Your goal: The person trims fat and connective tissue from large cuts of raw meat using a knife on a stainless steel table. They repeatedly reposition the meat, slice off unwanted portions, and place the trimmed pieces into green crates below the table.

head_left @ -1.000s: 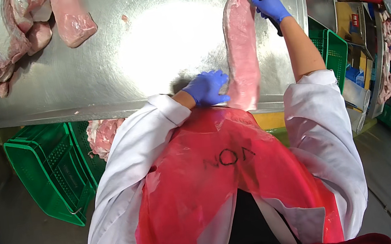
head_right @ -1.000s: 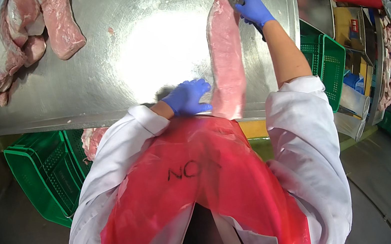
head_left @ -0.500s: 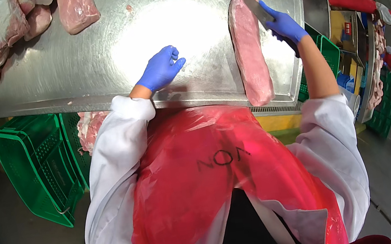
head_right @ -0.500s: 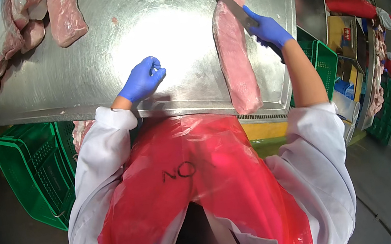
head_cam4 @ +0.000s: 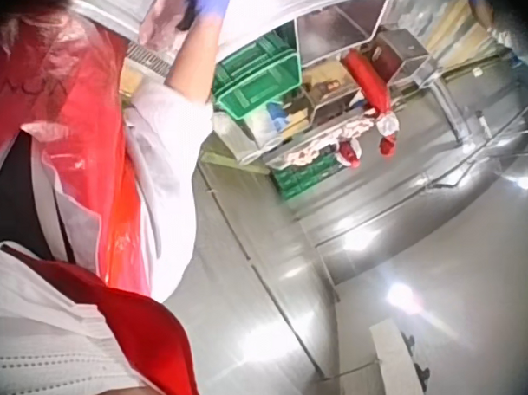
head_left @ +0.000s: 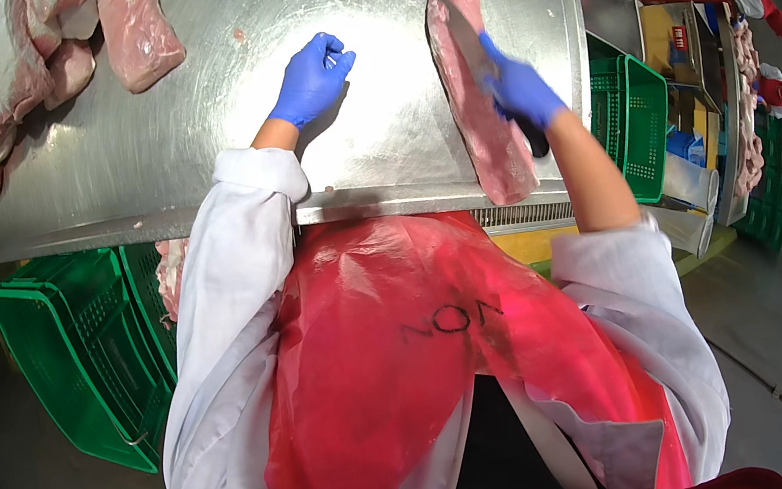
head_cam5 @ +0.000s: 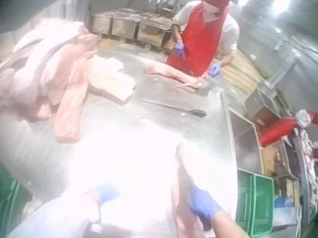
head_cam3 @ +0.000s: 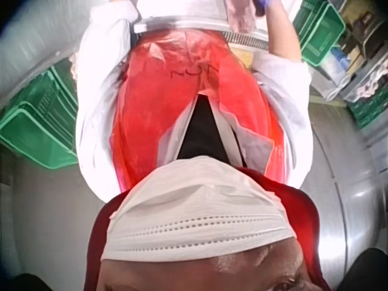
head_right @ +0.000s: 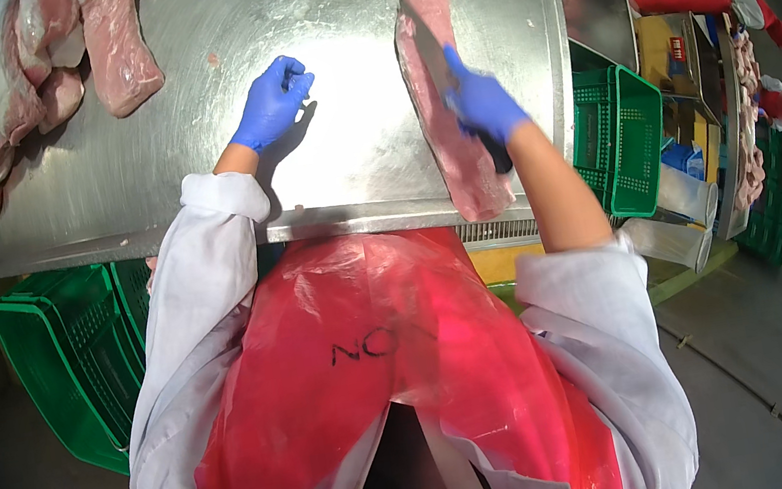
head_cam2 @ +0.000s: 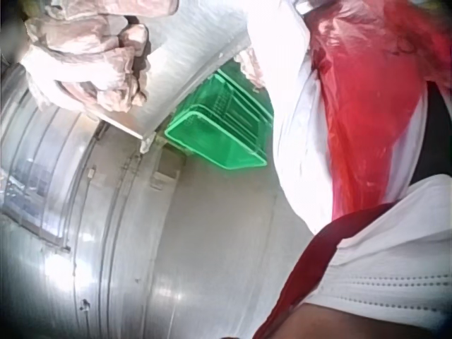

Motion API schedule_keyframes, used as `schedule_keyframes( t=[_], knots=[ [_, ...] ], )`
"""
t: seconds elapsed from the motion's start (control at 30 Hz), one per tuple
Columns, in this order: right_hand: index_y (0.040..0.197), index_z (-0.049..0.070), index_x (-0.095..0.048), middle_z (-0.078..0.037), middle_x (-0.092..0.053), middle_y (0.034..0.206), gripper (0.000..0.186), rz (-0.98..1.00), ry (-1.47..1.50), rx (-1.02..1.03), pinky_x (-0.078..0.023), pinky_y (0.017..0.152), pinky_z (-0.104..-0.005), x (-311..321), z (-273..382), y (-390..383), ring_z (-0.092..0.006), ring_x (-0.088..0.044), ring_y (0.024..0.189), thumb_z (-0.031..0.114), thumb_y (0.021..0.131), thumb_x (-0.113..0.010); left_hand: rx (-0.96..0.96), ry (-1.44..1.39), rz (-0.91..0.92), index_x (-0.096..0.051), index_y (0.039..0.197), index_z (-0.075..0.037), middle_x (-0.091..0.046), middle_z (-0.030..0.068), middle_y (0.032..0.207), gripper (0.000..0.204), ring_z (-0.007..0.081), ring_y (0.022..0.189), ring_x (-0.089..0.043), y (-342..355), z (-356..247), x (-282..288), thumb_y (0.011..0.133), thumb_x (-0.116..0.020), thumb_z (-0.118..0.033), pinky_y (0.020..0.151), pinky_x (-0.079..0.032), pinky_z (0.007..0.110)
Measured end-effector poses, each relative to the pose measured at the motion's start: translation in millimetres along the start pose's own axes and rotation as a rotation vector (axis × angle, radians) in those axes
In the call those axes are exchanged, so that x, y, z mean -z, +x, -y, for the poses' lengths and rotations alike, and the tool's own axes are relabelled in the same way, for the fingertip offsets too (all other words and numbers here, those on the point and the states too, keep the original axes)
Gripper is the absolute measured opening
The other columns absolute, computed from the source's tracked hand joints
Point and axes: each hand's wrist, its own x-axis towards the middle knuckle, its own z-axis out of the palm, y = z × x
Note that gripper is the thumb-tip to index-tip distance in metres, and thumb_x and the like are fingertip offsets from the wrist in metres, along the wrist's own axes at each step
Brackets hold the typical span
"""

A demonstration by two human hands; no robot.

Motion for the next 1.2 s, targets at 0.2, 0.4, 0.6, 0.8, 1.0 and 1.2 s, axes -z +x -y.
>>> schedule_keyframes(
  t=[0.2,0.4,0.6,0.8,1.0,1.2],
  knots=[
    [0.164,0.028,-0.026,-0.007,-0.062,0.069,0.077,0.149,0.344,-0.220,-0.052,0.052,-0.0305,36.3,-1.7,-137.5,-0.0121,-0.055,0.051,0.003,0.097,-0.055,0.246,-0.345,-0.077,-0.063,0.105,-0.002,-0.066,0.0113,0.093,0.041,0.0214,0.083,-0.065,77.3,-11.9,-87.6,0.089,-0.078,-0.036,0.075,-0.055,0.035],
    [0.165,0.030,-0.021,-0.006,-0.061,0.068,0.081,-0.169,0.343,-0.125,-0.052,0.050,-0.0301,53.3,-14.6,-73.9,-0.0119,-0.058,0.056,0.004,0.097,-0.056,0.329,0.200,0.035,-0.072,0.102,0.007,-0.074,0.0271,0.098,0.053,0.0373,0.085,-0.073,144.9,-36.7,-148.5,0.082,-0.074,-0.043,0.079,-0.058,0.040],
    [0.165,0.029,-0.020,-0.013,-0.067,0.072,0.080,-0.164,0.222,0.067,-0.057,0.055,-0.0344,14.1,-12.9,15.3,-0.0168,-0.064,0.058,0.007,0.097,-0.056,0.294,-0.216,0.060,-0.071,0.075,0.010,-0.071,0.0235,0.072,0.025,0.0297,0.062,-0.068,136.6,-14.1,-133.5,0.077,-0.065,-0.014,0.062,-0.053,0.040],
    [0.163,0.022,-0.024,-0.029,-0.071,0.087,0.074,-0.078,-0.134,0.153,-0.056,0.077,-0.0528,-9.1,8.3,98.5,-0.0448,-0.070,0.075,0.016,0.095,-0.052,0.227,-0.337,0.031,-0.072,0.072,0.007,-0.072,0.0185,0.072,0.021,0.0240,0.063,-0.069,138.2,5.0,-141.6,0.081,-0.064,-0.009,0.061,-0.053,0.037],
    [0.164,0.024,-0.022,-0.028,-0.070,0.083,0.076,0.028,-0.243,0.163,-0.058,0.071,-0.0489,-6.5,-7.9,52.2,-0.0393,-0.070,0.066,0.013,0.095,-0.053,0.343,-0.760,-0.007,-0.067,0.078,0.005,-0.069,0.0140,0.075,0.012,0.0210,0.066,-0.066,128.7,-11.2,-140.4,0.085,-0.067,-0.005,0.063,-0.054,0.033],
    [0.163,0.023,-0.025,-0.022,-0.072,0.082,0.072,-0.012,-0.125,0.138,-0.059,0.059,-0.0409,-10.9,16.0,103.3,-0.0275,-0.068,0.054,0.010,0.098,-0.051,0.277,-0.376,0.001,-0.070,0.084,0.006,-0.072,0.0148,0.080,0.018,0.0193,0.070,-0.069,129.9,-44.8,-127.1,0.088,-0.068,-0.011,0.067,-0.056,0.033]
  ],
)
